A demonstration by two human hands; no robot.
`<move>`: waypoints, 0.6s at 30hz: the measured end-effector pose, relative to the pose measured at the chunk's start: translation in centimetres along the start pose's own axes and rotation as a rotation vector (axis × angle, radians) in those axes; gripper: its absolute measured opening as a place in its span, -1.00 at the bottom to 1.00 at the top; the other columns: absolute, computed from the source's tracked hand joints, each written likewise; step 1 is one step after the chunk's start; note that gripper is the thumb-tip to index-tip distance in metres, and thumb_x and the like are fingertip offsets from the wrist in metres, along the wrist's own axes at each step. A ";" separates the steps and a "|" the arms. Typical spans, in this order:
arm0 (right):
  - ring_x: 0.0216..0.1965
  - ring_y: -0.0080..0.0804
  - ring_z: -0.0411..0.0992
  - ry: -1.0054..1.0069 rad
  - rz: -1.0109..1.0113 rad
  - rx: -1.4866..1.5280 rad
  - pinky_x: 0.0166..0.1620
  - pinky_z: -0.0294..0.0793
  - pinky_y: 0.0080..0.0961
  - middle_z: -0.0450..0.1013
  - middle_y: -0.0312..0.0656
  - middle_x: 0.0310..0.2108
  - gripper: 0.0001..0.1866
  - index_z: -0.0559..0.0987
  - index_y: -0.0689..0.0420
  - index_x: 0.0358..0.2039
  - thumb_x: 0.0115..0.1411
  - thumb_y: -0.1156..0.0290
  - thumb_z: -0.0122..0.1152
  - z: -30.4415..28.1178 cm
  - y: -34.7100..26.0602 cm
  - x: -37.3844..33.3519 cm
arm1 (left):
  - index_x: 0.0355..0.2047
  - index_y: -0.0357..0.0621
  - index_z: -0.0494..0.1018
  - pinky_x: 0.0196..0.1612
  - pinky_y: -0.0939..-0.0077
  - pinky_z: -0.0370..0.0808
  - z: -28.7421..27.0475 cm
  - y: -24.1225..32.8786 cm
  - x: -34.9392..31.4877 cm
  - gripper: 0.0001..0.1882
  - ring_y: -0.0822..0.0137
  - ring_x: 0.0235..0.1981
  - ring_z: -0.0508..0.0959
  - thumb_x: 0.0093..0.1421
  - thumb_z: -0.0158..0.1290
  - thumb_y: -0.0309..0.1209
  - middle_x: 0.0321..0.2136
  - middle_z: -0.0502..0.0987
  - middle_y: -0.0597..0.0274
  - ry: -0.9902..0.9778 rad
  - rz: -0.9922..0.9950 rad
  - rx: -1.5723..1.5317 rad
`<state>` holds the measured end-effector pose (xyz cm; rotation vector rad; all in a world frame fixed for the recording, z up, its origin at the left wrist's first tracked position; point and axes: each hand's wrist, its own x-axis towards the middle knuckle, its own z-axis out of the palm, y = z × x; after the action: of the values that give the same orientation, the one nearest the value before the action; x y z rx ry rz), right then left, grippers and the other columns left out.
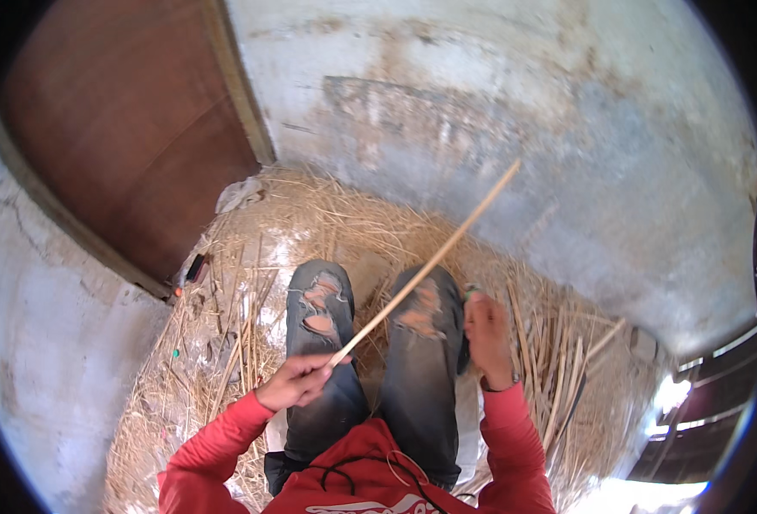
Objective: The person strips a long bamboo stalk using a small green tool, pulling it along the length of the stalk multiple times while sitting on a straw-covered floor.
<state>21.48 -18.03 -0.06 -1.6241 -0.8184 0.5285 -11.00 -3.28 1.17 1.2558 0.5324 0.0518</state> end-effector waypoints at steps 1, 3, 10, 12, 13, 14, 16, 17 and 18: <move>-0.56 -0.54 0.28 -0.018 -0.012 0.040 -0.45 0.25 -0.50 0.30 -0.36 -0.62 -0.53 0.59 0.26 -0.30 0.50 0.11 -0.07 -0.5 -2.4 1.1 | 0.35 -0.17 0.30 -0.64 0.65 0.06 0.1 1.5 1.2 -0.53 0.63 -0.71 0.10 0.54 -0.15 -0.24 -0.65 0.11 0.53 0.015 0.054 -0.050; -0.54 -0.63 0.24 -0.080 -0.085 0.049 -0.45 0.22 -0.55 0.26 -0.42 -0.61 -0.55 0.59 0.25 -0.29 0.51 0.13 -0.08 0.1 -7.4 3.6 | 0.36 -0.18 0.27 -0.66 0.65 0.05 0.4 4.7 3.3 -0.52 0.62 -0.72 0.08 0.55 -0.19 -0.22 -0.63 0.08 0.53 0.082 0.168 -0.140; -0.54 -0.06 0.41 -0.314 -0.573 -0.471 -0.40 0.35 -0.23 0.42 -0.04 -0.59 -0.65 0.51 0.21 -0.24 0.44 0.13 0.07 6.4 -13.5 13.3 | 0.36 -0.06 0.28 -0.70 0.67 0.00 -2.9 11.8 12.5 -0.53 0.63 -0.73 0.07 0.55 -0.18 -0.19 -0.61 0.08 0.51 0.151 0.385 -0.247; -0.51 0.13 0.45 -0.468 -0.483 -0.579 -0.40 0.37 -0.12 0.46 0.08 -0.56 -0.63 0.50 0.21 -0.21 0.41 0.09 0.12 7.7 -13.5 14.8 | 0.35 -0.02 0.29 -0.69 0.66 0.01 -4.1 11.4 14.2 -0.55 0.63 -0.73 0.07 0.55 -0.18 -0.18 -0.61 0.09 0.51 0.135 0.382 -0.294; -0.51 0.14 0.46 -0.459 -0.504 -0.602 -0.41 0.38 -0.09 0.47 0.07 -0.57 -0.62 0.50 0.20 -0.23 0.41 0.08 0.12 8.4 -12.9 15.1 | 0.35 0.01 0.30 -0.69 0.66 0.01 -4.4 10.9 14.9 -0.55 0.62 -0.73 0.07 0.54 -0.17 -0.18 -0.61 0.09 0.51 0.125 0.373 -0.321; -0.51 0.16 0.47 -0.452 -0.525 -0.626 -0.43 0.38 -0.07 0.47 0.07 -0.58 -0.61 0.50 0.20 -0.25 0.40 0.06 0.12 9.1 -12.0 15.2 | 0.37 0.02 0.28 -0.69 0.66 0.01 -4.8 10.4 15.2 -0.54 0.62 -0.73 0.09 0.54 -0.16 -0.18 -0.62 0.08 0.51 0.142 0.336 -0.353; -0.53 0.18 0.48 -0.461 -0.498 -0.680 -0.44 0.39 -0.02 0.47 0.07 -0.60 -0.59 0.50 0.20 -0.27 0.40 0.04 0.11 10.2 -9.8 15.3 | 0.39 0.02 0.26 -0.69 0.65 0.03 -5.0 8.9 15.6 -0.53 0.60 -0.73 0.11 0.54 -0.15 -0.19 -0.63 0.08 0.51 0.160 0.298 -0.309; -0.54 0.19 0.47 -0.472 -0.470 -0.714 -0.45 0.39 0.00 0.46 0.08 -0.61 -0.58 0.51 0.20 -0.29 0.40 0.04 0.10 10.6 -9.0 15.5 | 0.40 0.01 0.25 -0.69 0.65 0.04 -5.1 8.4 15.7 -0.52 0.60 -0.73 0.12 0.54 -0.15 -0.19 -0.63 0.08 0.51 0.167 0.280 -0.289; -0.55 0.19 0.47 -0.480 -0.426 -0.748 -0.45 0.40 0.02 0.46 0.08 -0.63 -0.57 0.51 0.20 -0.30 0.40 0.03 0.09 10.6 -8.0 15.4 | 0.43 -0.01 0.22 -0.69 0.63 0.10 -5.0 7.9 15.9 -0.50 0.58 -0.73 0.16 0.54 -0.14 -0.23 -0.65 0.14 0.51 0.177 0.286 -0.213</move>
<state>22.06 1.08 6.87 -1.9232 -1.8354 0.3145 2.84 8.88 1.77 1.1160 0.4825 0.4523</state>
